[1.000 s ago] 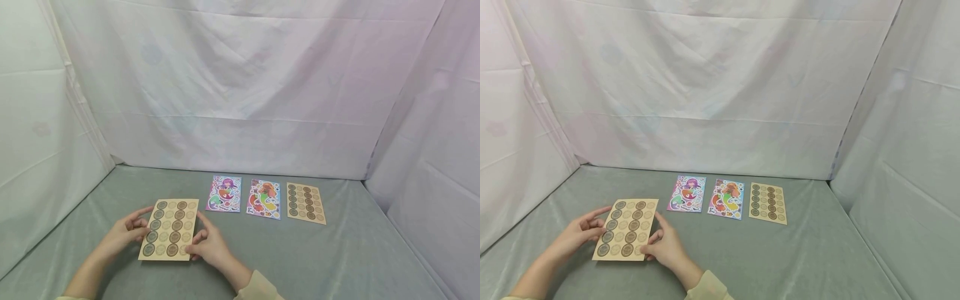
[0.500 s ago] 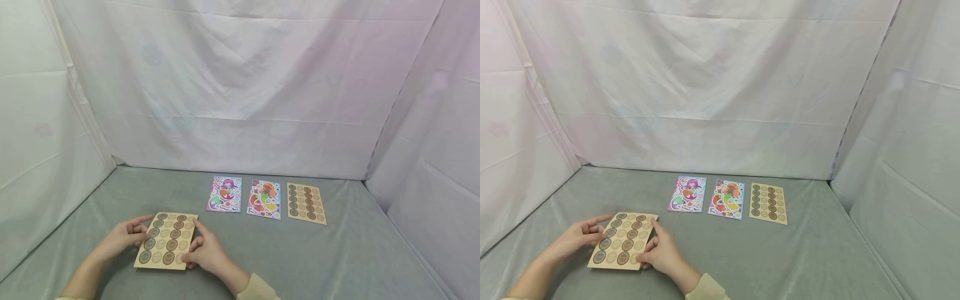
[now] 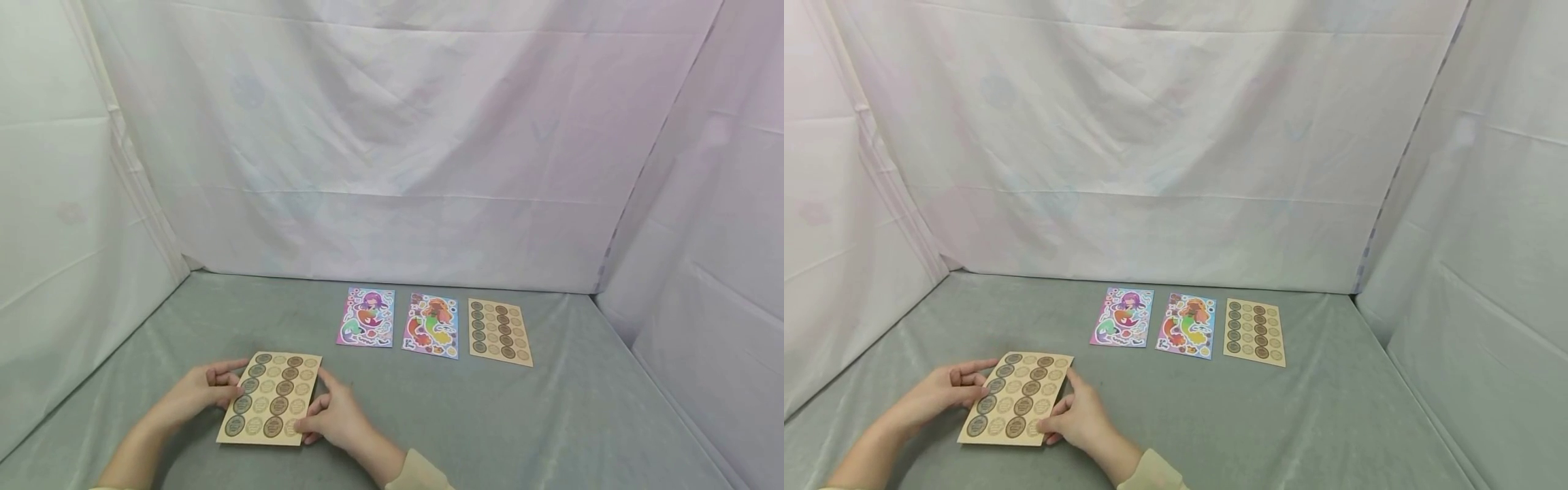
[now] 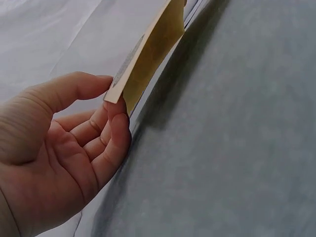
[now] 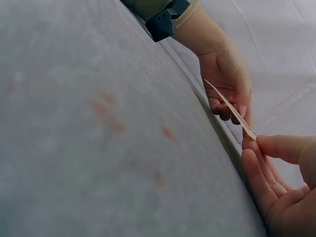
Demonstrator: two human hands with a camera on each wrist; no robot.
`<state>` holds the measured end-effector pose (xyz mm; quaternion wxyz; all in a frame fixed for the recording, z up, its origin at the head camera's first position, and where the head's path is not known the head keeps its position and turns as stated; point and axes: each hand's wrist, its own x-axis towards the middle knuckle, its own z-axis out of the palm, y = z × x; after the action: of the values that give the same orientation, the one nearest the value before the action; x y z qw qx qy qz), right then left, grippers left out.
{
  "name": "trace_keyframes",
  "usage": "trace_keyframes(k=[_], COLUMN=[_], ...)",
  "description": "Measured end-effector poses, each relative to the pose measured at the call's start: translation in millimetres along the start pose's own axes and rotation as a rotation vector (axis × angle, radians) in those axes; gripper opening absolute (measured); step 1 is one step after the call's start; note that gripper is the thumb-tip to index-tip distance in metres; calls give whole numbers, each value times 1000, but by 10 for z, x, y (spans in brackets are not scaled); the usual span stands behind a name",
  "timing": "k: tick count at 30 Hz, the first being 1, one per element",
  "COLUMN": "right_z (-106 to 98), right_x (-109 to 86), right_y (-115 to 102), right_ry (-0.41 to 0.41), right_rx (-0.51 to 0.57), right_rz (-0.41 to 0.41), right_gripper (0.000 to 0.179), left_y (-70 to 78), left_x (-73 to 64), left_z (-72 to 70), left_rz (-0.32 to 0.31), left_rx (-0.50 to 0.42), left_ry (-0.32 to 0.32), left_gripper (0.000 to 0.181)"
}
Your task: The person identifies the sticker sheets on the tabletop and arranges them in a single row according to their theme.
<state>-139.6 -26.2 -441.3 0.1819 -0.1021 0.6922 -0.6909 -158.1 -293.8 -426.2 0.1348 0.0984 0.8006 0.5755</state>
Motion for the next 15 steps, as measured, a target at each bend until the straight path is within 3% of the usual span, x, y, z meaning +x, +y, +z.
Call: trace_keyframes(k=[15], right_z=[62], right_x=[-61], right_y=[-19], right_ry=[-3], right_rx=[-21], right_rz=[39], right_gripper=[93], left_y=[-23], left_x=[-12], left_z=[-10], left_rz=[13], left_rx=[27], left_ry=[-26], left_gripper=[72])
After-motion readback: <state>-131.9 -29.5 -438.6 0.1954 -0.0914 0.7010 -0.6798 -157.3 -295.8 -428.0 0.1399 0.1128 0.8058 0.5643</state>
